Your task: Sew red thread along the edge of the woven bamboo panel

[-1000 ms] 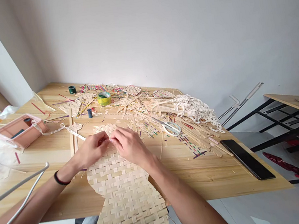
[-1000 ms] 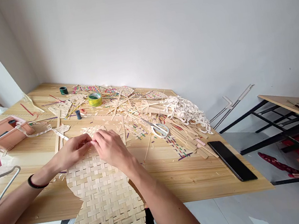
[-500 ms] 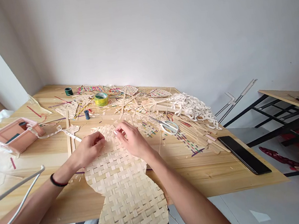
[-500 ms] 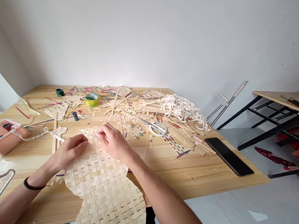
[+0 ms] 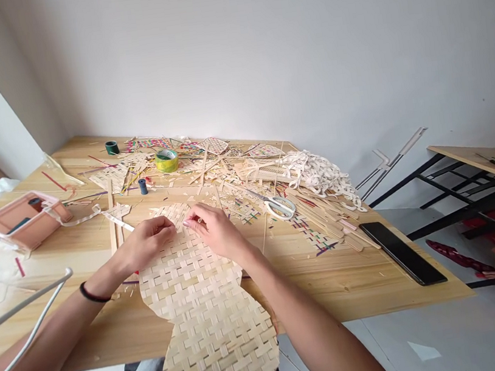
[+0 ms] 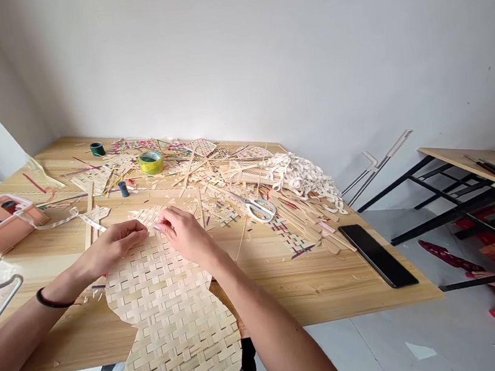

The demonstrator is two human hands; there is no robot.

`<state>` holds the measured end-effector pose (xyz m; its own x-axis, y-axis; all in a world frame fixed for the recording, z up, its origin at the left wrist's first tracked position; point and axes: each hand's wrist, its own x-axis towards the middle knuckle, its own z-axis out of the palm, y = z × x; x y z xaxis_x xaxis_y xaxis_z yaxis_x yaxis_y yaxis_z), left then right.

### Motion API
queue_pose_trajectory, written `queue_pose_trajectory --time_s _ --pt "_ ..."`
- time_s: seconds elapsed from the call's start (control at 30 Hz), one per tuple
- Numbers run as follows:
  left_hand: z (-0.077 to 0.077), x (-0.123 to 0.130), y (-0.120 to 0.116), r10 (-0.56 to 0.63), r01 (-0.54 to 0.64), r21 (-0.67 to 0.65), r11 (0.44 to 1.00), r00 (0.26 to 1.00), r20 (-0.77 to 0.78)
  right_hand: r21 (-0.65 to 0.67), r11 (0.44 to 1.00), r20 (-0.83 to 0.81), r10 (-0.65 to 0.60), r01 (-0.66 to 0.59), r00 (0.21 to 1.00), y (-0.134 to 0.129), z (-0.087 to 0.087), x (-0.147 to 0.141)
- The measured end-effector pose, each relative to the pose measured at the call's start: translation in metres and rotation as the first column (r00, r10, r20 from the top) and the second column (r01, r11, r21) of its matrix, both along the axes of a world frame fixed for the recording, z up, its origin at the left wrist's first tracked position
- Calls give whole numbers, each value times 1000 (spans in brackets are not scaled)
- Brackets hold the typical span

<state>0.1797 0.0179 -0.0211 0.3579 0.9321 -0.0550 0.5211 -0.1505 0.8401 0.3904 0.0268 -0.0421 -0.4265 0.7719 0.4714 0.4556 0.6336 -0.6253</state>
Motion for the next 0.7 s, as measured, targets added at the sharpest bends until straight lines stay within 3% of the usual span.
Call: queue_pose_trajectory --time_s 0.2,0.4,0.7 --pt "-3 1 1 -102 102 5 995 994 33 0 998 8 63 -63 998 -6 1 -6" --pt "-8 -1 1 -97 97 -32 995 995 10 23 997 41 71 -72 997 -7 0 -7" --pt "-9 -1 1 -73 75 47 996 996 -48 176 983 121 39 -60 992 -7 0 -7"
